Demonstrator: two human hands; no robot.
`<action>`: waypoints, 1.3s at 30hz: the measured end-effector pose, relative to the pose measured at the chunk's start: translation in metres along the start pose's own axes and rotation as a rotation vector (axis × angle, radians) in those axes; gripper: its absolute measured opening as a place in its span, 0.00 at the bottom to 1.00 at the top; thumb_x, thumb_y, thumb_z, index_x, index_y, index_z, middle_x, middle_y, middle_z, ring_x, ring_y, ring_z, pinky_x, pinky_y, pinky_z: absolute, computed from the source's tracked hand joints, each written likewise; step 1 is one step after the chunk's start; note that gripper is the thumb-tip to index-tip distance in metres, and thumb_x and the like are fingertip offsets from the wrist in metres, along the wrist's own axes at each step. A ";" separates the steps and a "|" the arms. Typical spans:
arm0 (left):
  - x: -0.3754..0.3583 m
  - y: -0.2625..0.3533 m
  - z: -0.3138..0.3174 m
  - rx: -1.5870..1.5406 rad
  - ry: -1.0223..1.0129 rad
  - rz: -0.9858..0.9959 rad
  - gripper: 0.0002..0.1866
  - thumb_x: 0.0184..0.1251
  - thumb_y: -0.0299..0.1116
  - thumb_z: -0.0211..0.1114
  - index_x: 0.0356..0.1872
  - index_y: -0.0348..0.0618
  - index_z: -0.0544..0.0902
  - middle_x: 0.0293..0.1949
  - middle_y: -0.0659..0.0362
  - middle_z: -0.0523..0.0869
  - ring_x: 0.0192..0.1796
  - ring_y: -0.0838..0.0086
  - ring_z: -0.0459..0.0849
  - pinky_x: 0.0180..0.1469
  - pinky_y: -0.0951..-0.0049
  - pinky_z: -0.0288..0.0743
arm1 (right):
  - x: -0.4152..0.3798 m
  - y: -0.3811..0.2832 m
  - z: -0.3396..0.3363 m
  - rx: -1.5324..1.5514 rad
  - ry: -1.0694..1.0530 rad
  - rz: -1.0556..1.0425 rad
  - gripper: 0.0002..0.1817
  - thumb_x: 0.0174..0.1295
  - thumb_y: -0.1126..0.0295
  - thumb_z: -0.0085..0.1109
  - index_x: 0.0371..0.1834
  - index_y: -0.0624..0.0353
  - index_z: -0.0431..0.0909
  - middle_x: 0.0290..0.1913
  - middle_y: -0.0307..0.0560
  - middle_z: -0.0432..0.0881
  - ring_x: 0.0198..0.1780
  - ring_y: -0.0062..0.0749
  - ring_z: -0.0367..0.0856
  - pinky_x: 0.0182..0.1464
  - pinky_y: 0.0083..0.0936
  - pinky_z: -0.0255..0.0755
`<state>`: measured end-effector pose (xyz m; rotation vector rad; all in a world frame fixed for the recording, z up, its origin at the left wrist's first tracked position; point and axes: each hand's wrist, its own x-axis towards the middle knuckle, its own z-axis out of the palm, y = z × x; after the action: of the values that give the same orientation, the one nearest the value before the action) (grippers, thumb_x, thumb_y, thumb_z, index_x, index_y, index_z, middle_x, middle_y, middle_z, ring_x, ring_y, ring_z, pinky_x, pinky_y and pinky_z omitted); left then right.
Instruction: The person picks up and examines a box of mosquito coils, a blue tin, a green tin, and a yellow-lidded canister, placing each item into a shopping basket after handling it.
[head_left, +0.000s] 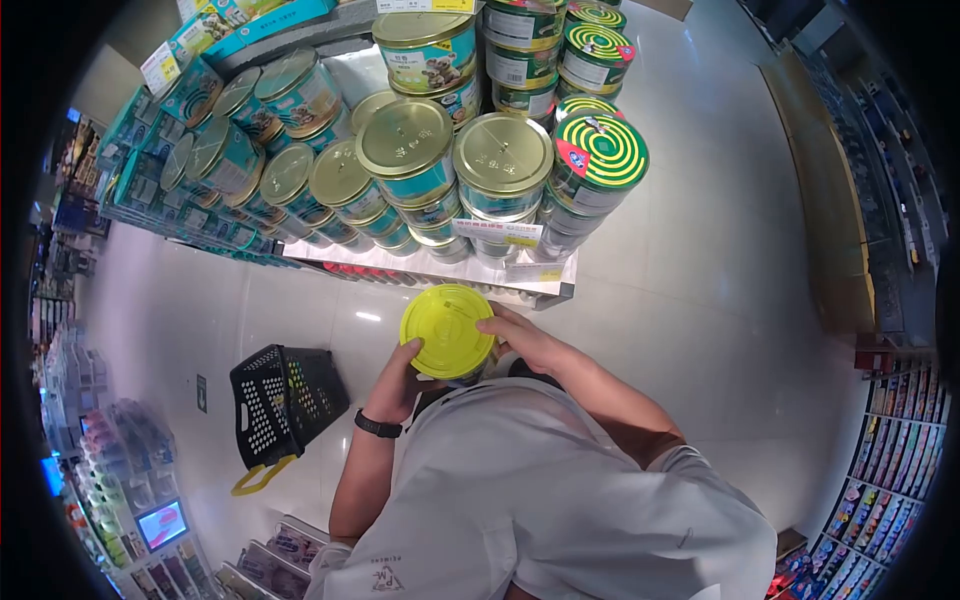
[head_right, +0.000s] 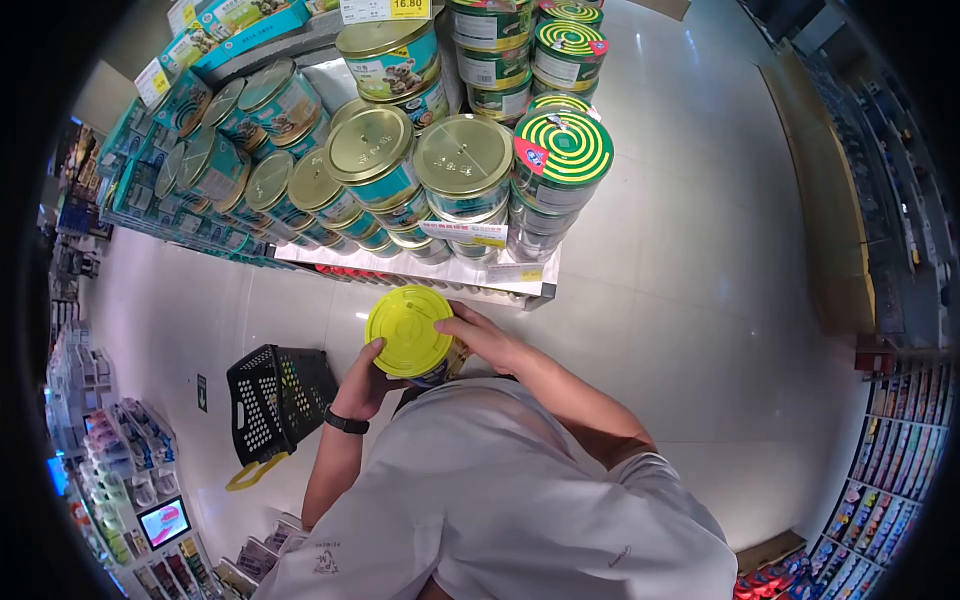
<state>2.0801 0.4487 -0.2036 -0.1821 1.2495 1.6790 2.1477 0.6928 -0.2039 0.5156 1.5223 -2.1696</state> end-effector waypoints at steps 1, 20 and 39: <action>-0.006 -0.004 0.002 -0.004 0.061 -0.007 0.35 0.72 0.56 0.58 0.73 0.47 0.65 0.68 0.53 0.75 0.67 0.61 0.76 0.62 0.50 0.75 | -0.001 0.001 0.002 -0.001 0.003 0.035 0.37 0.68 0.51 0.55 0.78 0.52 0.60 0.67 0.42 0.72 0.65 0.31 0.70 0.57 0.33 0.70; -0.051 -0.006 -0.082 -0.110 0.015 0.052 0.29 0.74 0.45 0.58 0.72 0.47 0.65 0.65 0.58 0.75 0.58 0.71 0.81 0.47 0.68 0.83 | 0.032 0.026 0.089 -0.060 -0.015 0.033 0.37 0.66 0.51 0.56 0.77 0.54 0.62 0.63 0.43 0.75 0.61 0.29 0.72 0.52 0.28 0.69; -0.164 0.010 -0.341 -0.157 0.166 0.180 0.33 0.75 0.40 0.59 0.77 0.45 0.59 0.69 0.56 0.72 0.68 0.72 0.75 0.58 0.69 0.80 | 0.178 0.068 0.334 -0.088 -0.199 0.074 0.41 0.61 0.58 0.58 0.79 0.56 0.57 0.73 0.48 0.69 0.74 0.37 0.64 0.74 0.36 0.55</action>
<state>2.0138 0.0788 -0.2517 -0.3177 1.2871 1.9524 2.0199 0.3322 -0.2431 0.3113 1.4593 -2.0214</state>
